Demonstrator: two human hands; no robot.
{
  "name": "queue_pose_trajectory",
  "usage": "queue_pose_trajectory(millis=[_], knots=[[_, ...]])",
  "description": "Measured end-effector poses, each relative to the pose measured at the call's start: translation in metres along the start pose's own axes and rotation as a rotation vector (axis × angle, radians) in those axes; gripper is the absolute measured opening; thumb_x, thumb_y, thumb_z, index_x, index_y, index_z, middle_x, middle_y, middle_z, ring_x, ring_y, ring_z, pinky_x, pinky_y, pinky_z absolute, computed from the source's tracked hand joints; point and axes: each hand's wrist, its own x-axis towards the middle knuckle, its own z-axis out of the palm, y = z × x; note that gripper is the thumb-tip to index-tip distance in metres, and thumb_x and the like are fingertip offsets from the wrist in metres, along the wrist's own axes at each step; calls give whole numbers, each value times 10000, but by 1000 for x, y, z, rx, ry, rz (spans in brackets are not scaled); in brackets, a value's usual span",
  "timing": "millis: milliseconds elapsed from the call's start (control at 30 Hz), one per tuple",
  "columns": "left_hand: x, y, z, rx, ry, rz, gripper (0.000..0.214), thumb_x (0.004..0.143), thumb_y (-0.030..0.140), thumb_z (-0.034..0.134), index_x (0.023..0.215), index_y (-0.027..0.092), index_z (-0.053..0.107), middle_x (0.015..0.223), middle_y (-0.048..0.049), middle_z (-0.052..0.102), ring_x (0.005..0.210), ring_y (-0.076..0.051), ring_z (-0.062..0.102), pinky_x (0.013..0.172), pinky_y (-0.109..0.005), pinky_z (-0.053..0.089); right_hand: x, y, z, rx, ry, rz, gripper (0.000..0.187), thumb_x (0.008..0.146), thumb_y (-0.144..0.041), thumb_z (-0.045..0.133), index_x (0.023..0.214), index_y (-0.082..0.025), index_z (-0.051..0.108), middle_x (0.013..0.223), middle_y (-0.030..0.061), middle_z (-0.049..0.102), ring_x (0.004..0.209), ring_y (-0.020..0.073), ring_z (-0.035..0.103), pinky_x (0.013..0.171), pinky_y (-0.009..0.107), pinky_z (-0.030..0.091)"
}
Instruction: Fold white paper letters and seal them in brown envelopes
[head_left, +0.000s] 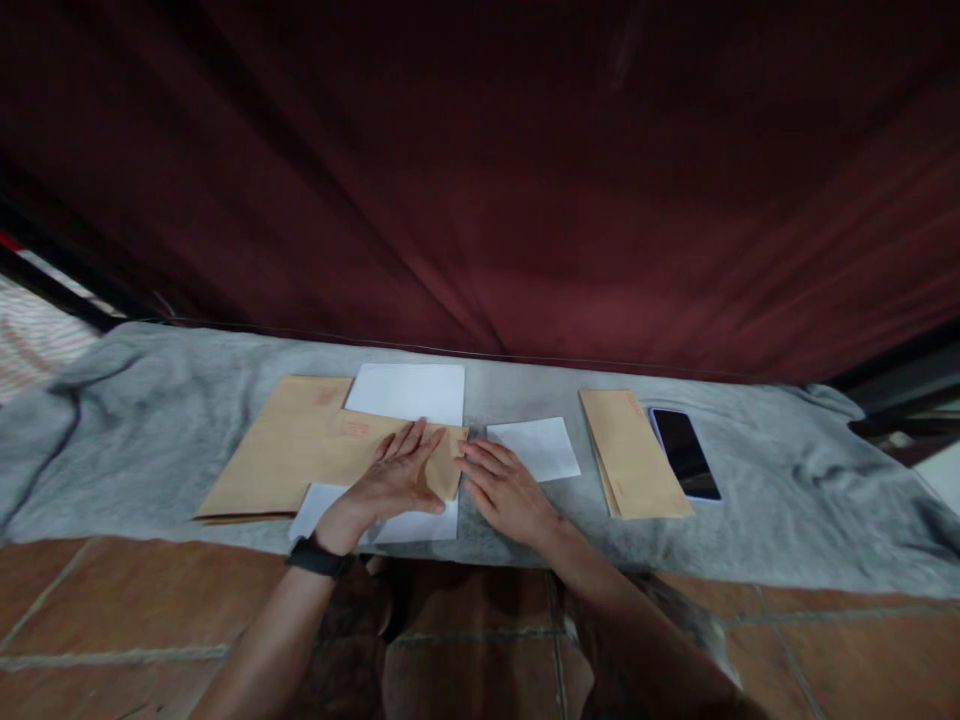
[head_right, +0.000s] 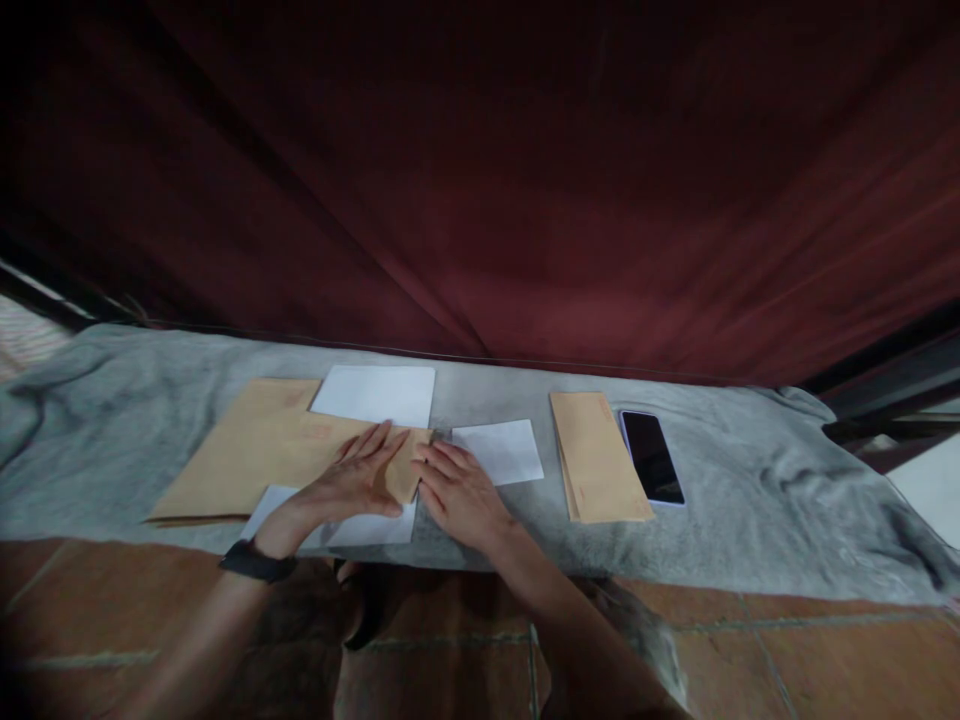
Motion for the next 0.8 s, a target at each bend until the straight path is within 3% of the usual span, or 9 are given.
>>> queue_pose_trajectory(millis=[167, 400, 633, 800], knots=[[-2, 4, -11, -14, -33, -13, 1162, 612, 512, 789, 1595, 207, 249, 1689, -198, 65, 1560, -358, 103, 1224, -517, 158, 4, -5, 10, -19, -47, 21, 265, 1027, -251, 475, 1181, -206, 685, 1305, 49, 677, 1303, 205, 521, 1141, 396, 400], [-2, 5, -13, 6, -65, -32, 1195, 612, 540, 792, 1606, 228, 205, 1692, -186, 21, 1562, -359, 80, 1224, -525, 144, 6, -9, 13, 22, -65, 112, 190, 985, -187, 511, 1042, -196, 692, 1159, 66, 699, 1086, 207, 605, 1020, 370, 457], [-2, 10, -17, 36, -103, -62, 1225, 606, 563, 795, 1610, 246, 170, 1697, -171, -7, 1564, -357, 59, 1228, -516, 138, 26, -14, 24, 262, -110, 543, 218, 942, -172, 509, 879, -211, 714, 933, 57, 712, 914, 197, 652, 822, 286, 470], [-2, 10, -17, 43, -95, -50, 1214, 610, 555, 799, 1609, 255, 177, 1697, -172, 2, 1565, -352, 51, 1227, -522, 132, 37, -9, 27, 716, -99, 825, 142, 840, -167, 566, 769, -207, 683, 722, 5, 652, 735, 168, 613, 658, 251, 438]])
